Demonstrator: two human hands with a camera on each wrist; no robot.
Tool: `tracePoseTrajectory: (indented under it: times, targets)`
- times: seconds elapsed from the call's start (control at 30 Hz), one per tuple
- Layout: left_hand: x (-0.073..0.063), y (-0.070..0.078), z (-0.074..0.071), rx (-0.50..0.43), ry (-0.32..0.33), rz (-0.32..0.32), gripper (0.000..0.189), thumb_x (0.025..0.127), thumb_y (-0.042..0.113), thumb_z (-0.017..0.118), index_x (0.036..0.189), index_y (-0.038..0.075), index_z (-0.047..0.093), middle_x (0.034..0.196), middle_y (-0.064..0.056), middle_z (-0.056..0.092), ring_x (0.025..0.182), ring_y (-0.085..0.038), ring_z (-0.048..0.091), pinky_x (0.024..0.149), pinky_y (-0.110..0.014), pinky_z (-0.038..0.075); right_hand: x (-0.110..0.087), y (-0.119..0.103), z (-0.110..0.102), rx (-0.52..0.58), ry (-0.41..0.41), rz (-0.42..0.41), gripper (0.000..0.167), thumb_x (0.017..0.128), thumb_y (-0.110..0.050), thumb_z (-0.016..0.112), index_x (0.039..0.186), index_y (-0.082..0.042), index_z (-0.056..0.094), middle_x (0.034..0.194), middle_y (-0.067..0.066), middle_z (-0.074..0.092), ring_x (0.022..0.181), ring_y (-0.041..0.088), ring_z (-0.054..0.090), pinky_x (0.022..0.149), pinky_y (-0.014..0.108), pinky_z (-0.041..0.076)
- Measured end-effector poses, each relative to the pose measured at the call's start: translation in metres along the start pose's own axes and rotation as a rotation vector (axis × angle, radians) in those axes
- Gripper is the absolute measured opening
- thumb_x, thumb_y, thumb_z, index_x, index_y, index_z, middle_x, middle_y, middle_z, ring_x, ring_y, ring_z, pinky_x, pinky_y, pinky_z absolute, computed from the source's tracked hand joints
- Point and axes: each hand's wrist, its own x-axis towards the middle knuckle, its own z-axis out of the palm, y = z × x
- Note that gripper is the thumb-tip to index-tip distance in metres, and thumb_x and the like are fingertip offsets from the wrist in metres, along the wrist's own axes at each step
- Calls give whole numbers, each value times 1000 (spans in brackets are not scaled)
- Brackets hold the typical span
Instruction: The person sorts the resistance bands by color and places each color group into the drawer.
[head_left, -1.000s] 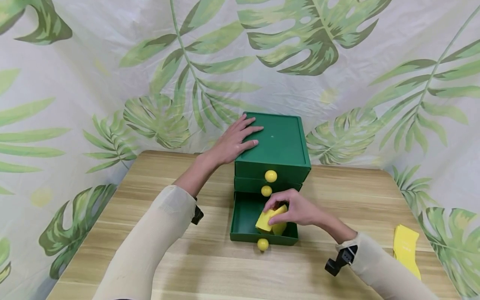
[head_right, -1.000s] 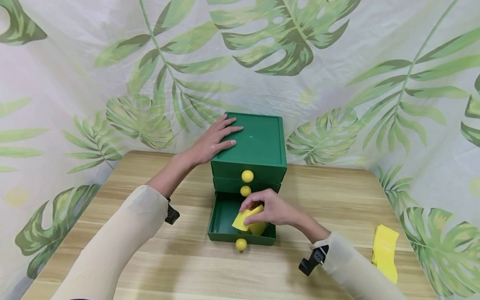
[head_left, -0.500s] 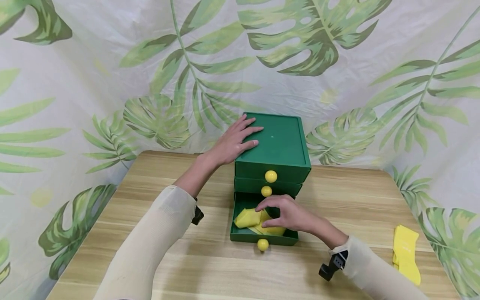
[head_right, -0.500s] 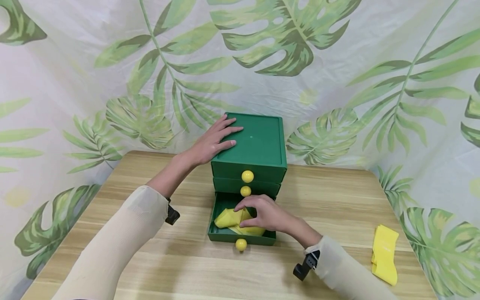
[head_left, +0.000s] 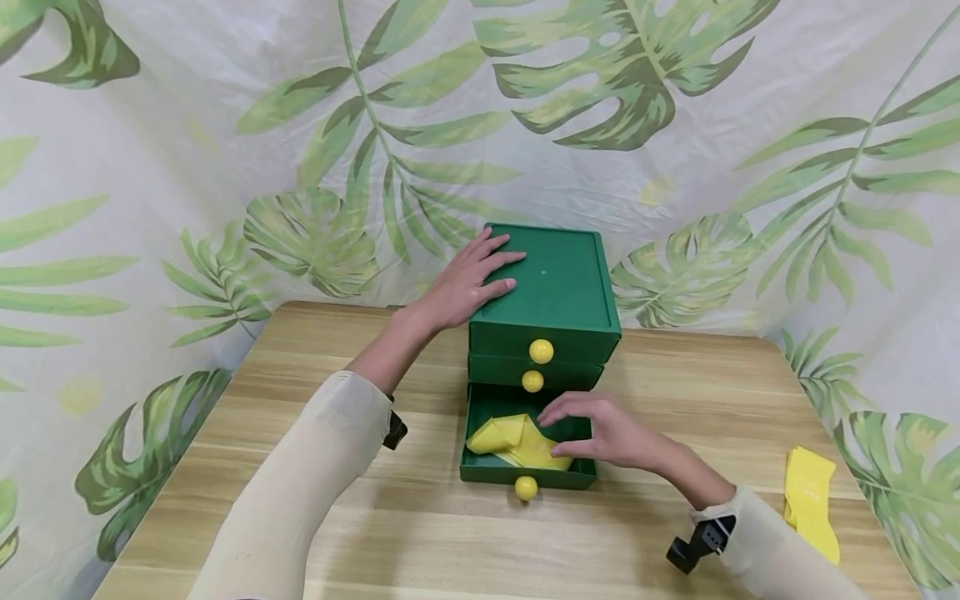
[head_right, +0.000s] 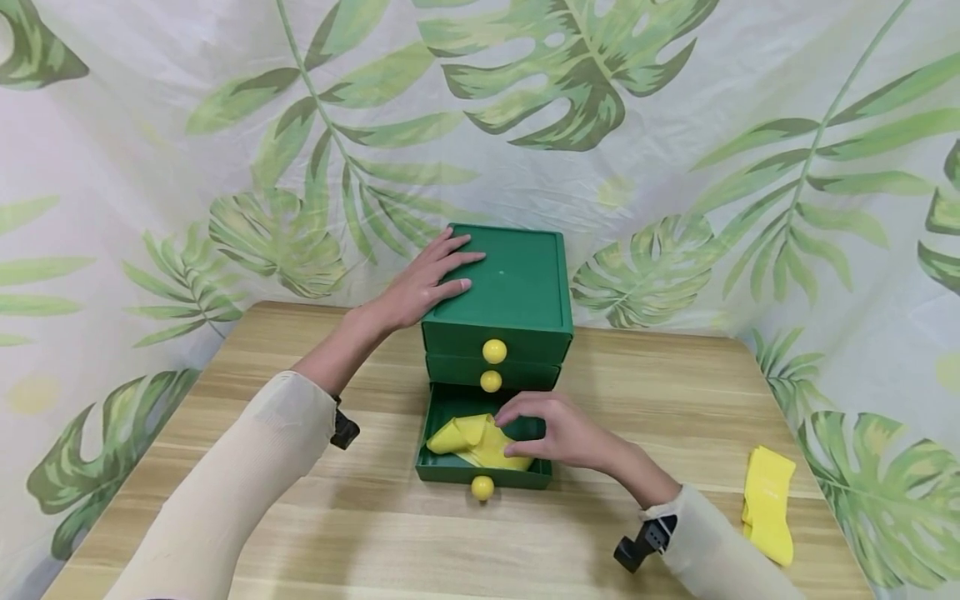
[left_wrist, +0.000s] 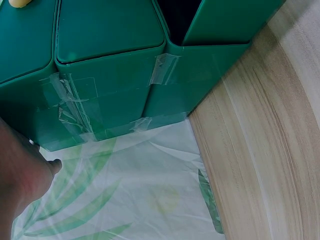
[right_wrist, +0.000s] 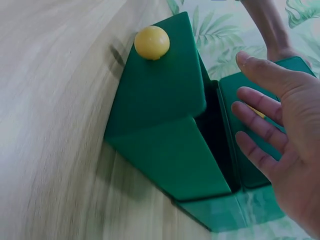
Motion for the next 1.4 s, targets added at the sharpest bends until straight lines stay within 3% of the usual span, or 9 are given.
tracePoseTrajectory:
  times: [0.3, 0.53, 0.83, 1.4]
  targets:
    - [1, -1, 0, -4, -2, 4, 56, 112, 41, 51, 162, 17, 47, 176, -12, 22, 165, -29, -1, 132, -51, 3, -27, -5, -25, -26, 42, -2, 40, 84, -8, 91, 120, -18, 77, 120, 4, 76, 112, 22, 72, 100, 28, 56]
    - [-1, -1, -2, -15, 4, -3, 55, 112, 41, 52, 162, 18, 48, 176, -11, 23, 165, -28, 0, 132, -50, 3, -50, -1, -47, -34, 65, 21, 52, 77, 3, 92, 122, -19, 78, 122, 6, 77, 117, 22, 71, 103, 20, 51]
    - [-1, 0, -2, -3, -5, -1, 55, 112, 42, 51, 162, 18, 47, 176, -11, 22, 165, -29, 0, 132, -52, 4, -79, 0, -68, -88, 35, 73, 51, 81, -8, 93, 127, -23, 75, 122, 5, 77, 117, 15, 70, 102, 16, 50]
    - [0, -2, 0, -9, 3, 4, 55, 112, 41, 51, 162, 17, 47, 176, -12, 22, 165, -30, 0, 132, -51, 4, -148, 1, -110, -235, -23, 127, 65, 74, -16, 98, 133, -23, 72, 128, 0, 73, 120, 4, 64, 101, 8, 42]
